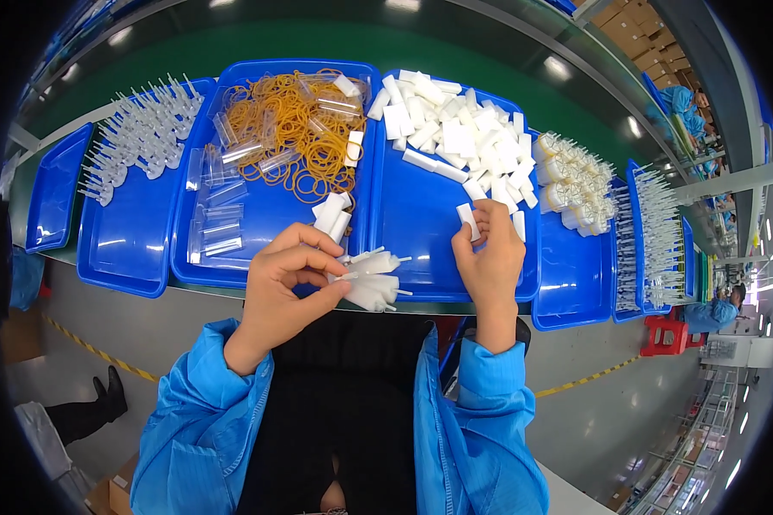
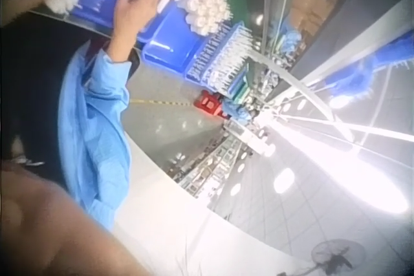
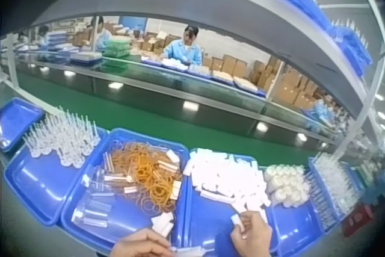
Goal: The person assembles bundles of foam pieces and small plastic rods by hand, covers them with transparent plastic sleeves, secures the bundle with a rubber band, and places it onto a tray.
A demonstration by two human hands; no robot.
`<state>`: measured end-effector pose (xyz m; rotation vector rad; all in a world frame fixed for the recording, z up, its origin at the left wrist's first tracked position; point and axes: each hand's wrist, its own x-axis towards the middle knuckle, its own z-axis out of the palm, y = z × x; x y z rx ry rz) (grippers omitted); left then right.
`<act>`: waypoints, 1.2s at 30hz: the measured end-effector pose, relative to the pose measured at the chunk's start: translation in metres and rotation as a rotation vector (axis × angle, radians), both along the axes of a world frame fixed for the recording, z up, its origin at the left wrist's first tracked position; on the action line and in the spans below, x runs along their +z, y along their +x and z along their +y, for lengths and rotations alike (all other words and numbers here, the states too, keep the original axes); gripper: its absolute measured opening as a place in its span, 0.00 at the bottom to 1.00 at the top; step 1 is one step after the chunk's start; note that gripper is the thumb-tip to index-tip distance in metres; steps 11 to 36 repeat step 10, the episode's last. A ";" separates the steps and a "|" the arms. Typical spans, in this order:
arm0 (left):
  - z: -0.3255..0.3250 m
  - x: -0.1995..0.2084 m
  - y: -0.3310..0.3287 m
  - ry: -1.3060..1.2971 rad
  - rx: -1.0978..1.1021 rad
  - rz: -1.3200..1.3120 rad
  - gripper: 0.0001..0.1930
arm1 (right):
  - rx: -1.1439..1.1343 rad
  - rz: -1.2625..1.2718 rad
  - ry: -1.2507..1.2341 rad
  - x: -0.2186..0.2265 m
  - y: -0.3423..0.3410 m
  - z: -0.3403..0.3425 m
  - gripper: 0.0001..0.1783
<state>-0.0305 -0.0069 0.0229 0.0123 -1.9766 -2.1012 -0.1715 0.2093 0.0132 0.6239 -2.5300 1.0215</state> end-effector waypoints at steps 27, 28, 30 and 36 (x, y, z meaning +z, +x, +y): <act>0.007 -0.002 0.000 -0.426 0.260 0.231 0.09 | 0.345 -0.227 -0.331 0.055 0.074 -0.026 0.11; 0.007 -0.002 0.000 -0.426 0.260 0.231 0.09 | 0.345 -0.227 -0.331 0.055 0.074 -0.026 0.11; 0.007 -0.002 0.000 -0.426 0.260 0.231 0.09 | 0.345 -0.227 -0.331 0.055 0.074 -0.026 0.11; 0.007 -0.002 0.000 -0.426 0.260 0.231 0.09 | 0.345 -0.227 -0.331 0.055 0.074 -0.026 0.11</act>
